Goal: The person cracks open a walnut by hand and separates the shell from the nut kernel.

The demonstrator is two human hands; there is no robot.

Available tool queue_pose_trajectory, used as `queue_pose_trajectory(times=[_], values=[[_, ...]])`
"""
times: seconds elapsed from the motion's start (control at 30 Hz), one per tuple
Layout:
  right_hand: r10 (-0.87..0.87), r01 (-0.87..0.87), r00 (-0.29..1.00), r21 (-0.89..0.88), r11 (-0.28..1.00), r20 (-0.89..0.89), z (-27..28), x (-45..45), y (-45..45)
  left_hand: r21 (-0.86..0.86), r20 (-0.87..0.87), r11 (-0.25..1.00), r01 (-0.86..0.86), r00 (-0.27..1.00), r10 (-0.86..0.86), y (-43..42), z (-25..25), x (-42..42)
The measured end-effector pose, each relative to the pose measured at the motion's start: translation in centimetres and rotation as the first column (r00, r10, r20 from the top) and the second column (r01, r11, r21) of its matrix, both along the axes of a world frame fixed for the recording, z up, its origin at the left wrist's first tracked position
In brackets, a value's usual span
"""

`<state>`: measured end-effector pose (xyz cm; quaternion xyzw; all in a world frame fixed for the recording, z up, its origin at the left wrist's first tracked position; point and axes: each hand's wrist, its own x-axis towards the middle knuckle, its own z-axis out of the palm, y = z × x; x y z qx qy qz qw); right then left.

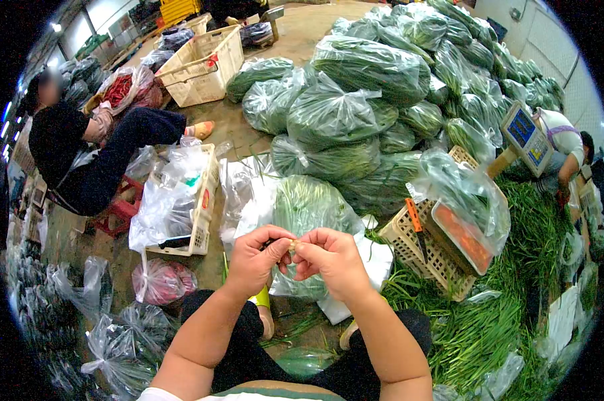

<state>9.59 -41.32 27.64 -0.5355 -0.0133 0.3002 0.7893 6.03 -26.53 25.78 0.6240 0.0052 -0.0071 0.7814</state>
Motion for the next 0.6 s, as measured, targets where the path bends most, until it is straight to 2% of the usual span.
queue_pose_trajectory(times=[0.07,0.13,0.17,0.23,0.3,0.33,0.57,0.6], values=[[0.007,0.004,0.996,0.119,0.993,-0.087,0.0,0.0,0.1,-0.029,-0.035,1.0,0.002,0.999,-0.003,0.1,0.0,0.0],[0.009,0.007,0.994,0.15,0.989,-0.109,-0.2,0.1,0.0,-0.178,-0.085,0.984,0.005,0.996,-0.021,0.2,-0.2,0.0],[0.012,0.012,0.991,0.18,0.984,-0.133,-0.2,0.1,0.0,-0.179,-0.087,0.984,0.002,0.996,-0.018,0.3,-0.2,0.0],[0.015,0.013,0.991,0.211,0.977,-0.132,-0.2,0.2,-0.2,-0.414,-0.143,0.908,-0.067,0.99,0.008,0.5,-0.3,0.2],[0.017,0.015,0.992,0.244,0.97,-0.126,-0.1,0.2,-0.2,-0.433,-0.152,0.898,-0.076,0.988,0.01,0.6,0.0,0.2],[-0.006,0.026,0.995,0.204,0.979,-0.097,0.1,0.2,0.0,-0.451,-0.165,0.888,-0.088,0.986,0.014,0.7,0.1,0.2],[-0.053,0.054,0.998,0.083,0.995,-0.021,-0.1,-0.3,0.8,-0.301,-0.08,0.95,-0.087,0.995,0.066,0.4,-0.2,0.0],[-0.052,0.054,0.998,0.084,0.995,-0.021,-0.3,-0.3,0.9,-0.189,-0.023,0.975,-0.116,0.993,0.114,0.3,-0.1,0.0]])
